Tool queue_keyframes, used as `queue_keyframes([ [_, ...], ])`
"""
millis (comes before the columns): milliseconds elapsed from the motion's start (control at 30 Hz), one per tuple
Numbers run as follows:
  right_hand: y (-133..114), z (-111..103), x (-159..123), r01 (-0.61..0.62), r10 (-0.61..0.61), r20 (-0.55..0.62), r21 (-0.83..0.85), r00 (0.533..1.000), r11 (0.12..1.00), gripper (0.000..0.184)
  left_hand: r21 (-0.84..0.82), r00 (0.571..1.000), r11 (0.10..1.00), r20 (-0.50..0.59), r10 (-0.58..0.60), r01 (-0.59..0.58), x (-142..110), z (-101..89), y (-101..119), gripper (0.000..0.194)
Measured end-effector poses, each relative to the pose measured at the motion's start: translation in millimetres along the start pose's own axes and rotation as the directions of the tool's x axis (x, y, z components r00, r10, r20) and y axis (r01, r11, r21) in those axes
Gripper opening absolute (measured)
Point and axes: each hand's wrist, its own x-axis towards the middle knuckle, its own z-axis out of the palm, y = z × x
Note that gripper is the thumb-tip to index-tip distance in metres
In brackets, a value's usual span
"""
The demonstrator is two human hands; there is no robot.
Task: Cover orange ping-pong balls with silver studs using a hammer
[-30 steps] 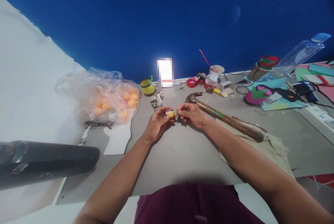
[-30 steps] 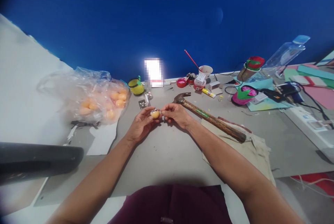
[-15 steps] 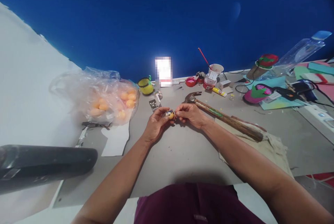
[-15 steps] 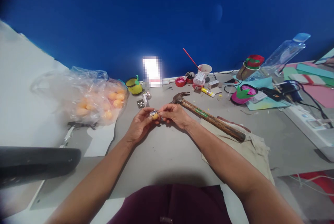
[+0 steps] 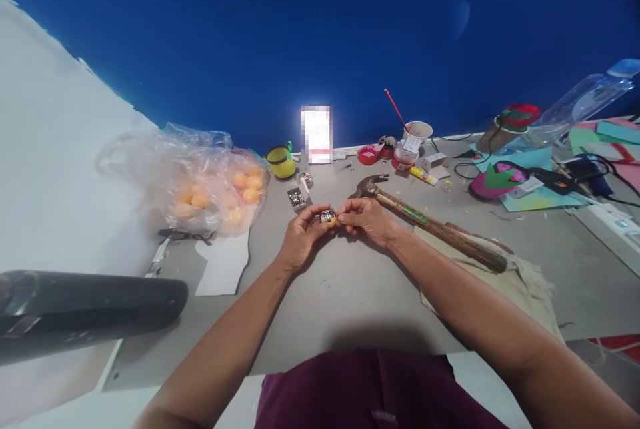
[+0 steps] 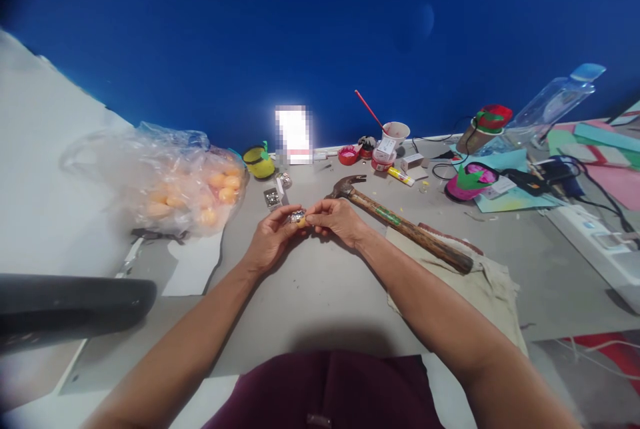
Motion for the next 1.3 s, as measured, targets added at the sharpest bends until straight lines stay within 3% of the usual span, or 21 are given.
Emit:
queue_keyframes([
  [533,1,-4,2,-0.120,0.119,0.022,0.026,0.993,0.992,0.042,0.079,0.999,0.996,0.015,0.035,-0.037,-1,0.3,0,0.046],
  [900,0,-5,2,-0.139,0.137,0.044,0.049,0.990,0.989,0.040,0.211,0.988,0.969,-0.048,0.145,-0.131,-1,0.0,-1,0.044],
  [1033,-2,-4,2,-0.141,0.137,0.062,0.072,0.989,0.987,0.040,0.270,0.963,0.934,-0.064,0.261,-0.235,-3,3.8,-2,0.035],
  [1200,-2,-2,0,-0.153,0.143,0.096,0.110,0.985,0.982,0.038,0.401,0.887,0.822,-0.046,0.459,-0.404,-8,9.0,-2,0.026],
  [1300,-1,-1,0,-0.106,0.098,0.095,0.092,0.991,0.990,0.039,0.438,0.863,0.785,-0.042,0.504,-0.438,-10,11.0,-3,0.024],
])
